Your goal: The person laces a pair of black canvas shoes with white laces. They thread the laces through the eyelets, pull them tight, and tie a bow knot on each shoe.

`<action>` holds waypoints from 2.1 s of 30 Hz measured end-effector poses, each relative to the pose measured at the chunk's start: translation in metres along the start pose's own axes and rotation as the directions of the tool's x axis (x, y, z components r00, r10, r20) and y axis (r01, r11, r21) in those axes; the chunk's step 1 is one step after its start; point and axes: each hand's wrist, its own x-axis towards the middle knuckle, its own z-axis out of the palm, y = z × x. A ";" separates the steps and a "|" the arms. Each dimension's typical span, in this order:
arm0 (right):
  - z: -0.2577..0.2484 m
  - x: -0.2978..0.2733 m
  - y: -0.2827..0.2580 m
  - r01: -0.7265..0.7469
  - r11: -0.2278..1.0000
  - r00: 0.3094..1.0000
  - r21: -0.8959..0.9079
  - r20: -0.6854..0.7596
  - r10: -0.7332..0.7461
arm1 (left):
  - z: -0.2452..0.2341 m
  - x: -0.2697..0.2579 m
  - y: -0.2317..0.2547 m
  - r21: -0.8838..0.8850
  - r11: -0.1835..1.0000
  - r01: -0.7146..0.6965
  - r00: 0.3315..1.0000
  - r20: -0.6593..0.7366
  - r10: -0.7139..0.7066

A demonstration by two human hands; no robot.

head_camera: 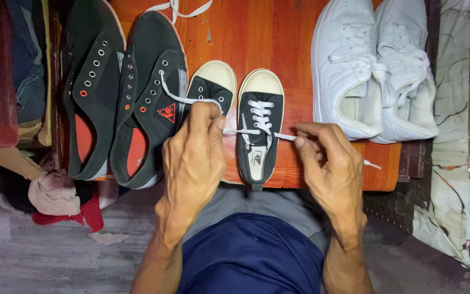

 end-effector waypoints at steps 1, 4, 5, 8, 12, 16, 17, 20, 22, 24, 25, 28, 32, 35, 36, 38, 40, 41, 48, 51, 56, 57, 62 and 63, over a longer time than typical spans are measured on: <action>0.002 -0.001 -0.001 0.059 0.998 0.998 0.028 -0.013 -0.059 | -0.003 0.001 0.004 0.058 0.995 -0.079 0.996 -0.031 0.081; 0.019 -0.002 0.000 -0.151 0.982 0.982 0.116 0.130 0.135 | 0.001 0.004 0.024 -0.098 0.966 -0.240 0.969 0.027 0.244; 0.024 -0.001 0.004 -0.008 0.977 0.990 0.212 0.139 -0.022 | 0.001 0.004 0.030 -0.139 0.948 -0.287 0.952 0.071 0.299; 0.034 0.001 0.018 0.210 0.876 0.941 0.433 0.152 -0.301 | -0.004 0.006 0.041 -0.197 0.903 -0.382 0.898 0.153 0.413; 0.015 -0.017 0.046 -0.209 0.822 0.936 0.529 0.351 0.011 | -0.019 0.009 0.040 -0.076 0.936 -0.344 0.938 0.012 0.346; -0.024 -0.031 0.078 -0.374 0.796 0.909 0.476 0.357 0.214 | -0.025 0.018 0.029 0.008 0.980 -0.197 0.970 -0.146 0.196; -0.032 -0.035 0.084 -0.377 0.798 0.911 0.471 0.343 0.228 | -0.022 0.020 0.027 0.023 0.979 -0.203 0.975 -0.085 0.204; -0.049 -0.049 0.096 -0.380 0.833 0.913 0.403 0.305 0.270 | -0.002 0.028 0.022 0.052 0.963 -0.265 0.960 0.107 0.258; -0.061 -0.060 0.101 -0.377 0.884 0.911 0.278 0.284 0.299 | 0.022 0.032 0.022 0.041 0.934 -0.354 0.909 0.248 0.334; -0.069 -0.068 0.103 -0.390 0.869 0.909 0.305 0.278 0.310 | 0.042 0.034 0.026 0.119 0.884 -0.451 0.855 0.342 0.390; -0.072 -0.072 0.103 -0.398 0.861 0.907 0.317 0.276 0.318 | 0.050 0.034 0.028 0.151 0.853 -0.499 0.823 0.391 0.412; -0.076 -0.079 0.099 -0.406 0.872 0.913 0.273 0.163 0.373 | 0.063 0.031 0.030 0.290 0.793 -0.535 0.815 0.423 0.395; -0.065 -0.066 0.089 -0.376 0.873 0.917 0.309 -0.014 0.400 | 0.065 0.030 0.026 0.271 0.774 -0.571 0.789 0.443 0.427; -0.063 -0.057 0.077 -0.436 0.896 0.894 0.090 -0.077 0.442 | 0.067 0.029 0.019 0.173 0.831 -0.528 0.791 0.457 0.407; -0.063 -0.054 0.072 -0.436 0.899 0.896 0.022 -0.079 0.437 | 0.066 0.031 0.015 0.133 0.853 -0.504 0.798 0.449 0.402; -0.065 -0.050 0.062 -0.375 0.924 0.927 -0.078 -0.050 0.372 | 0.064 0.033 0.008 -0.008 0.920 -0.391 0.843 0.397 0.362; -0.068 -0.046 0.050 -0.253 0.958 0.966 -0.135 0.016 0.258 | 0.061 0.036 0.003 -0.224 0.951 -0.211 0.903 0.327 0.277; -0.071 -0.045 0.045 -0.248 0.949 0.965 -0.196 0.038 0.260 | 0.058 0.036 0.000 -0.311 0.947 -0.080 0.912 0.361 0.196; -0.057 -0.033 0.018 -0.257 0.958 0.960 -0.127 0.081 0.269 | 0.005 0.035 -0.013 -0.286 0.954 0.095 0.987 0.151 -0.054; -0.038 -0.023 0.009 -0.088 0.996 0.988 -0.014 0.123 0.089 | -0.027 0.026 -0.013 -0.132 0.976 0.172 0.985 0.045 -0.168; -0.004 -0.005 -0.006 0.107 0.992 0.982 0.061 0.149 -0.115 | -0.049 0.018 -0.012 0.172 0.966 0.191 0.959 -0.241 -0.147; 0.001 -0.002 -0.008 0.148 0.988 0.978 0.041 0.139 -0.153 | -0.047 0.015 -0.011 0.218 0.971 0.102 0.955 -0.295 -0.035; 0.019 0.007 -0.013 0.236 0.969 0.968 -0.076 0.110 -0.227 | -0.020 0.006 -0.005 0.121 0.952 -0.281 0.954 -0.073 0.291; 0.022 0.007 -0.013 0.195 0.978 0.976 -0.079 0.113 -0.186 | -0.011 0.005 -0.003 0.032 0.946 -0.322 0.946 -0.011 0.323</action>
